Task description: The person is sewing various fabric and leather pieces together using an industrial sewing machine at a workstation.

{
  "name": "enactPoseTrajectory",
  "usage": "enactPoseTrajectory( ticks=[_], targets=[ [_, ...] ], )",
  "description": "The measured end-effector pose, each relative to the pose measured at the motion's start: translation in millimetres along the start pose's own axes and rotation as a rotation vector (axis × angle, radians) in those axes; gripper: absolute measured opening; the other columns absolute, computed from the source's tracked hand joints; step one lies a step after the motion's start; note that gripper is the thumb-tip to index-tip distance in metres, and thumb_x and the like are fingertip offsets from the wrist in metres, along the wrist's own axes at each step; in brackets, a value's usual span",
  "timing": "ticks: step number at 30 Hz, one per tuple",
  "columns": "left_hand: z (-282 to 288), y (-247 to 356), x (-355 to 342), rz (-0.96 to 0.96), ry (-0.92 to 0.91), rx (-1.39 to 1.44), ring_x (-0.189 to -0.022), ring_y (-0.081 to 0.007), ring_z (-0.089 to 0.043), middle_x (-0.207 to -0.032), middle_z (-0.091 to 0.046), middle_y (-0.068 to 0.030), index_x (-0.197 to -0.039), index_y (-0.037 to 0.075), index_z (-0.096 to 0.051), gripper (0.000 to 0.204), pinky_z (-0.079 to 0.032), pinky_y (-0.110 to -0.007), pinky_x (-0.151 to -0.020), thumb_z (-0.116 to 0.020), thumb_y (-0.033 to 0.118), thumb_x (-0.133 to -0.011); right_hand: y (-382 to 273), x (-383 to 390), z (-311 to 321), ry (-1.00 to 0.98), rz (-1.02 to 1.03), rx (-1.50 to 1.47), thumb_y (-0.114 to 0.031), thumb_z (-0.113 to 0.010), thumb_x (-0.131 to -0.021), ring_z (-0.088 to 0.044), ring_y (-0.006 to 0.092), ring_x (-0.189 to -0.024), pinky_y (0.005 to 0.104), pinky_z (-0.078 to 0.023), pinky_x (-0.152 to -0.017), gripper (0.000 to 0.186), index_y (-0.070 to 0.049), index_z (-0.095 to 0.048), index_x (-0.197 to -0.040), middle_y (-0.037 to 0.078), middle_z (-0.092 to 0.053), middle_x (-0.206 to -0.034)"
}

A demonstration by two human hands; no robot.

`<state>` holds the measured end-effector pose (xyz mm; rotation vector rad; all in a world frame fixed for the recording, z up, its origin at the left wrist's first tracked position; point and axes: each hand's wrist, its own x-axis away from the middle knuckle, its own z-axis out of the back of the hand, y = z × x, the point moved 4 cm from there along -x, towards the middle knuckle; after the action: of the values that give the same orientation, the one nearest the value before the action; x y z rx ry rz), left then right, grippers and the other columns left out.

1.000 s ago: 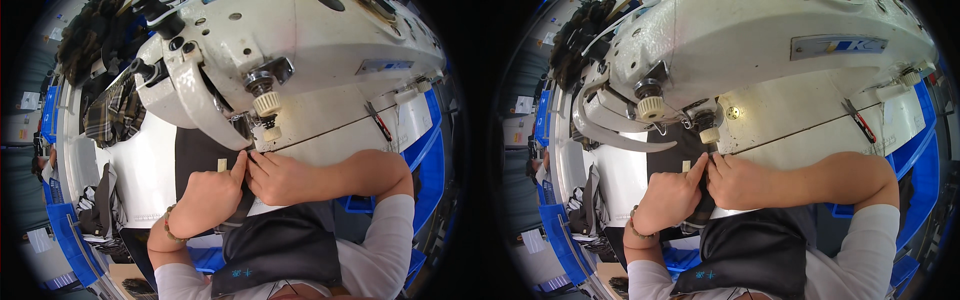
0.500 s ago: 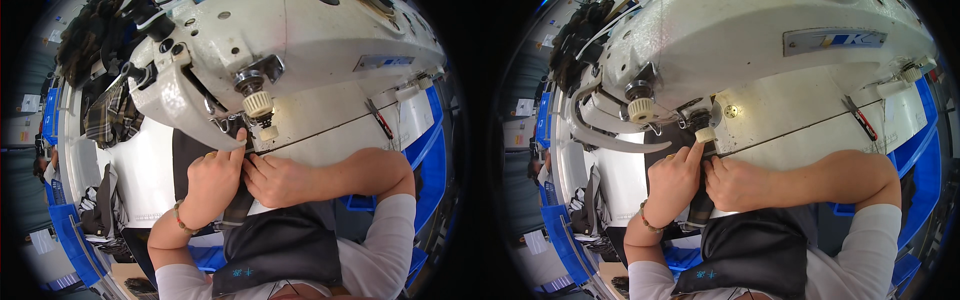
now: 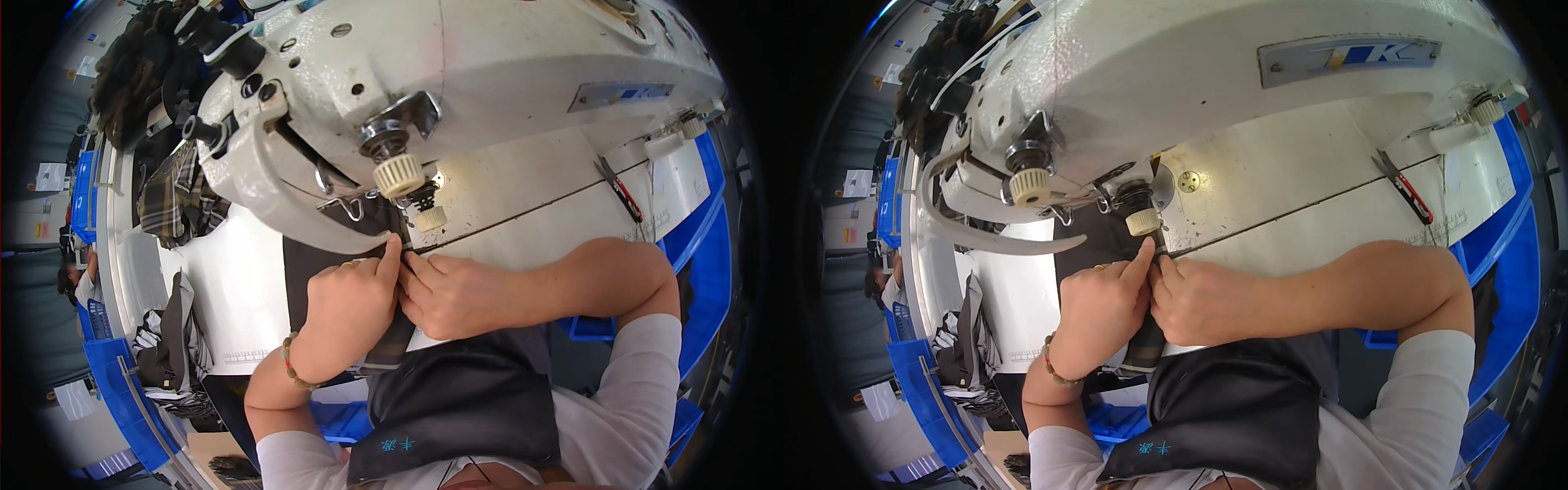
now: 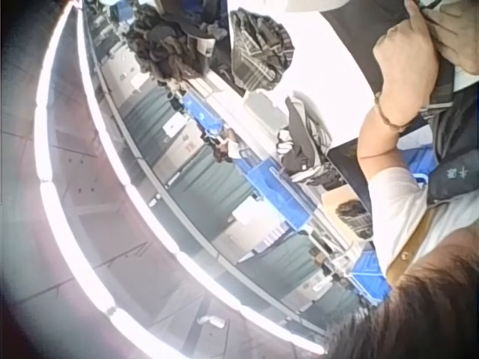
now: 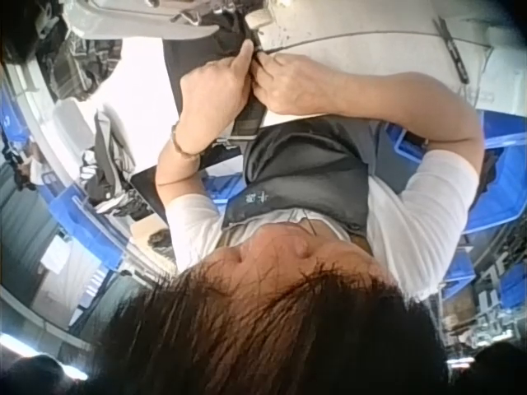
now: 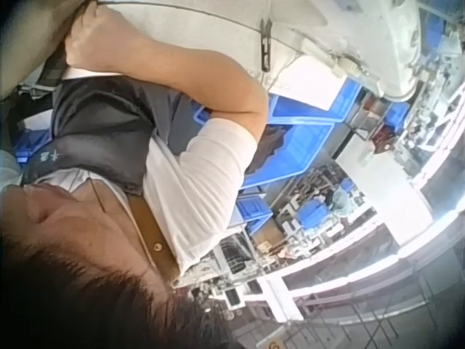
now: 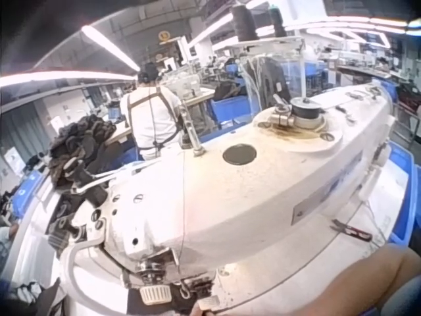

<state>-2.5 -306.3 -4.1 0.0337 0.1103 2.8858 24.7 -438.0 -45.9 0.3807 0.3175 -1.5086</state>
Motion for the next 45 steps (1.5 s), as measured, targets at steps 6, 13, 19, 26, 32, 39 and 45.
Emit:
enactPoseTrajectory(
  ticks=[6,13,19,26,32,39,45],
  targets=[
    [5,1,-1,-0.035,-0.011,0.147,-0.064,-0.0258,-0.066,-0.076,-0.066,-0.0076,-0.122,0.002,-0.066,0.041,-0.051,-0.036,-0.054,-0.065,0.007,-0.082,-3,1,3,0.051,0.007,0.049,-0.022,-0.059,-0.071,-0.070,0.0349,-0.090,0.0346,-0.054,-0.074,0.035,0.005,-0.071,-0.089,0.023,-0.071,-0.095],
    [5,3,-3,-0.013,-0.043,0.250,-0.066,-0.0294,-0.065,-0.078,-0.065,-0.0103,-0.125,0.000,-0.064,0.042,-0.050,-0.040,-0.055,-0.063,0.006,-0.083,-5,1,3,0.033,0.012,0.021,-0.024,-0.058,-0.069,-0.069,0.0367,-0.089,0.0355,-0.053,-0.074,0.037,0.006,-0.070,-0.086,0.023,-0.071,-0.092],
    [3,3,-4,-0.023,-0.067,0.233,-0.063,-0.0293,-0.065,-0.076,-0.066,-0.0096,-0.126,0.000,-0.063,0.043,-0.050,-0.040,-0.054,-0.062,0.008,-0.083,-4,2,3,0.020,0.033,0.013,-0.023,-0.058,-0.070,-0.071,0.0365,-0.090,0.0355,-0.054,-0.076,0.035,0.006,-0.070,-0.085,0.024,-0.071,-0.093],
    [-7,-5,-16,0.017,0.025,0.161,-0.059,-0.0300,-0.064,-0.072,-0.066,-0.0105,-0.119,0.001,-0.064,0.036,-0.049,-0.040,-0.052,-0.060,0.009,-0.085,4,0,-2,0.037,-0.044,0.050,-0.020,-0.058,-0.071,-0.071,0.0362,-0.093,0.0370,-0.056,-0.079,0.033,0.006,-0.070,-0.088,0.026,-0.071,-0.095],
    [-12,-17,-31,0.051,0.080,0.151,-0.059,-0.0310,-0.066,-0.070,-0.066,-0.0144,-0.078,0.004,-0.064,0.009,-0.052,-0.040,-0.049,-0.062,0.012,-0.082,12,-5,-2,0.048,-0.089,0.113,-0.019,-0.058,-0.073,-0.070,0.0371,-0.097,0.0390,-0.056,-0.083,0.034,0.008,-0.069,-0.091,0.026,-0.070,-0.100],
    [-1,-17,-24,0.055,-0.007,0.237,-0.063,-0.0337,-0.067,-0.076,-0.068,-0.0145,-0.107,0.003,-0.067,0.024,-0.054,-0.042,-0.054,-0.059,0.012,-0.086,10,-3,3,0.016,-0.056,0.098,-0.019,-0.059,-0.075,-0.071,0.0361,-0.093,0.0371,-0.057,-0.079,0.032,0.007,-0.068,-0.090,0.027,-0.070,-0.099],
    [7,-5,-5,0.049,-0.185,0.354,-0.075,-0.0363,-0.066,-0.087,-0.068,-0.0162,-0.131,0.000,-0.059,0.050,-0.052,-0.044,-0.063,-0.063,0.008,-0.082,-3,-1,10,0.049,0.007,0.100,-0.021,-0.059,-0.074,-0.072,0.0345,-0.085,0.0323,-0.056,-0.067,0.029,0.005,-0.069,-0.085,0.025,-0.071,-0.090]
  ],
)
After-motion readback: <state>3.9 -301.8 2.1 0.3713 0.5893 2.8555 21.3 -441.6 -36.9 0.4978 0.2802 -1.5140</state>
